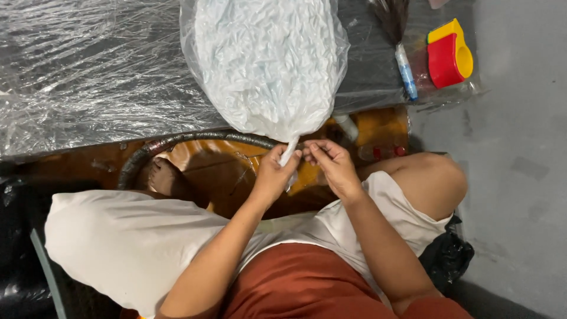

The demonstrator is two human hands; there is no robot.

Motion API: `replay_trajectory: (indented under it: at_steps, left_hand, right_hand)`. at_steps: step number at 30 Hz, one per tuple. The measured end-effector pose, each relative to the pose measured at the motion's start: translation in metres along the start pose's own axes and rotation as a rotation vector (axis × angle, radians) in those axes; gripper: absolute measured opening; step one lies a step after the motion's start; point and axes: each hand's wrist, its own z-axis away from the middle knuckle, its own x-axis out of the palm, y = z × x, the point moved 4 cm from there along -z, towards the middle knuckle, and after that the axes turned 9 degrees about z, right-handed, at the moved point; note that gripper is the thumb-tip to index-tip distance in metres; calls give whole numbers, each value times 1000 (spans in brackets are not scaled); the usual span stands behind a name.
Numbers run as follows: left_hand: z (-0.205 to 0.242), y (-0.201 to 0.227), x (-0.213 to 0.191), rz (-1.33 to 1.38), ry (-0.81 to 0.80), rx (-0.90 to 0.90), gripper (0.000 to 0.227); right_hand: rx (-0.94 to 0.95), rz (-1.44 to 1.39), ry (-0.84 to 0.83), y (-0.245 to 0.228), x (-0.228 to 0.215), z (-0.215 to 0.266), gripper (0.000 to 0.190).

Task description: Vacuum sealing a pillow by placing it in a plastic bag, removing air with a vacuum hose, and sealing the opening with tape.

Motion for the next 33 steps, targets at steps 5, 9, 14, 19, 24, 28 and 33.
replay_trajectory:
  at_steps: [5,9,14,19,24,28,33]
  left_hand:
    - [0,3,-2,-101,19,17,19]
    - [0,2,-1,-100,32,21,17]
    - [-2,-3,-2,-139,44,29,17]
    - [-1,5,-1,-140,53,35,17]
    - [0,2,0,-113,52,21,19]
    - [4,4,1,27,58,-35,23]
    - [0,-7,0,180,77,-77,24]
  right_hand:
    - [-74,231,-20,-26,-6,7,16]
    - [41,178,-22,-20,-6,6,17]
    - [205,21,-10,-15,-2,9,21]
    - [164,-38,-21,-15,2,9,20]
    - [74,-28,-7,-12,2,10,19]
    - [37,-9,7,-11,0,12,19]
    - [57,-8,30,-4,-1,12,18]
